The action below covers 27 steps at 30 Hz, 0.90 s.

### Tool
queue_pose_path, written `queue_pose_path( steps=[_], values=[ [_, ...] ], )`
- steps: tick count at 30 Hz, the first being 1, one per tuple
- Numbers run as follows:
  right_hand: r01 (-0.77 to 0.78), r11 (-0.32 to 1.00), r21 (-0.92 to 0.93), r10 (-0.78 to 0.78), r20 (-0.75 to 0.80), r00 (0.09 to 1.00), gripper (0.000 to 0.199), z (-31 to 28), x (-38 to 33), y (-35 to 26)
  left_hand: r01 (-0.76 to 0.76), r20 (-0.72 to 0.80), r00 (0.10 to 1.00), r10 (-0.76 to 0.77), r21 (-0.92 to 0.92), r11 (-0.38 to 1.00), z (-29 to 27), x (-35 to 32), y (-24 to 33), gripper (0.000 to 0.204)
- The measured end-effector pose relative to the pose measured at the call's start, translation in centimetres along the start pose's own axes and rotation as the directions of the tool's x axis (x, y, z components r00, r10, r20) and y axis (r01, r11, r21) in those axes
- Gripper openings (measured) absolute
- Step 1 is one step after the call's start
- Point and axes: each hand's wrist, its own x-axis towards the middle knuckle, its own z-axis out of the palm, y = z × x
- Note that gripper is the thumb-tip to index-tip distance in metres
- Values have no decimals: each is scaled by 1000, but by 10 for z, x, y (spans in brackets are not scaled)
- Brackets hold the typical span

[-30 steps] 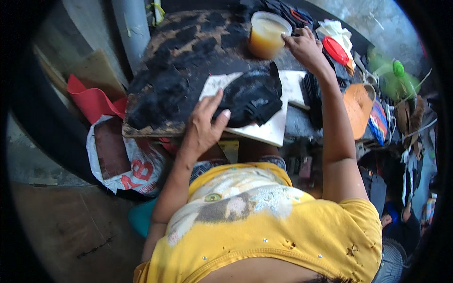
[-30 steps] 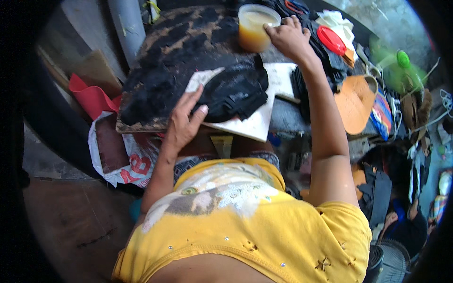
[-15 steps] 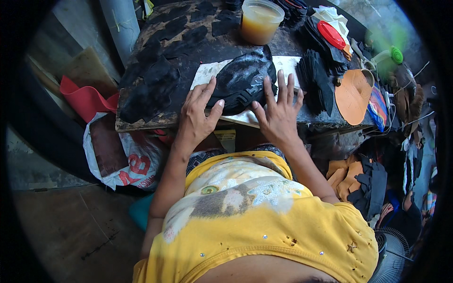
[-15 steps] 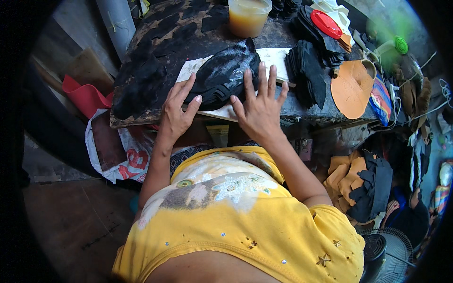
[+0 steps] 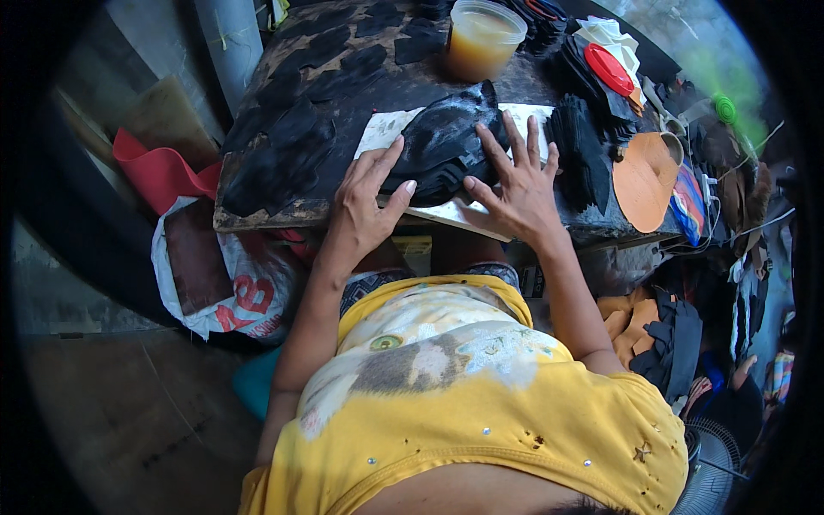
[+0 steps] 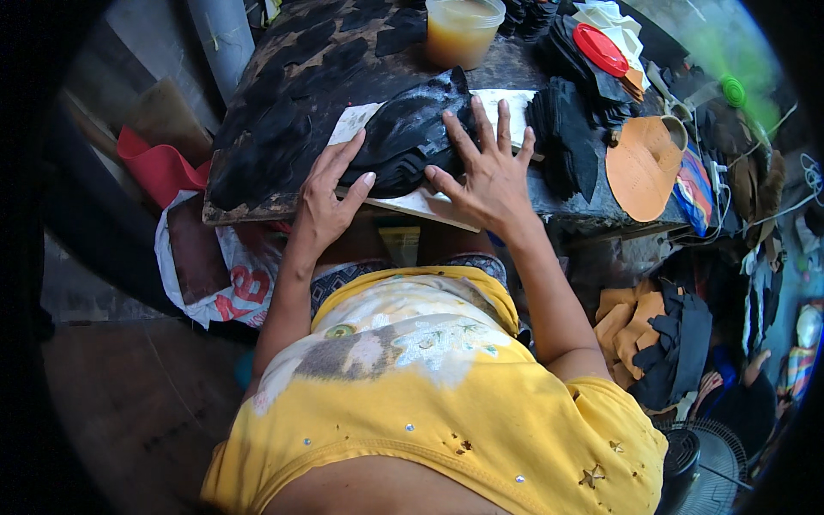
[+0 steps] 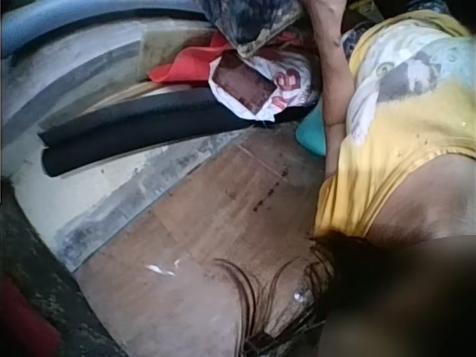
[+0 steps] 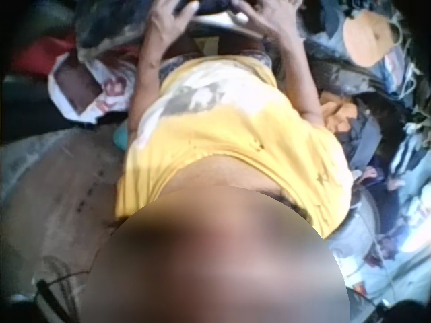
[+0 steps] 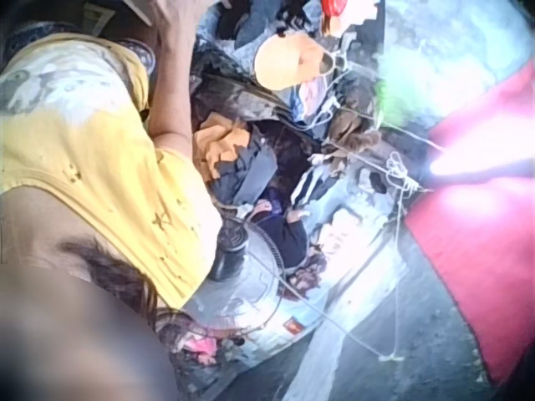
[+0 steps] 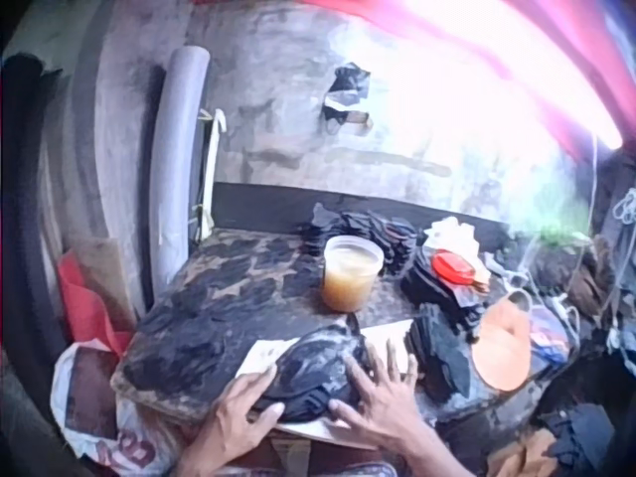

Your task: The person repeatedly applies a liquid from a plastic container onto black leather pieces using a brush, then rubs the liquid into the surface with their fingers. The person handles multiple leather pieces one at a time, placing them on a white board on the table.

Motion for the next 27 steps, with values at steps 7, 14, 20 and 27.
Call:
queue_pose_path(
  steps=[7,14,20,27],
  values=[
    [115,993,17,-115,54,992,69,-5,0,-23,161,-33,983,-182,-329,930,2,-4,-3,85],
    [103,865,490,-185,121,975,48,-35,4,-24,139,9,989,-146,-353,925,-7,-4,-11,93],
    [-6,1000,19,5,44,999,62,-15,18,-49,146,15,989,-150,-355,923,-6,-4,-6,96],
    [200,980,9,-199,-31,979,65,-21,-8,-65,197,103,980,-168,-528,826,-14,-2,-11,99]
  ],
)
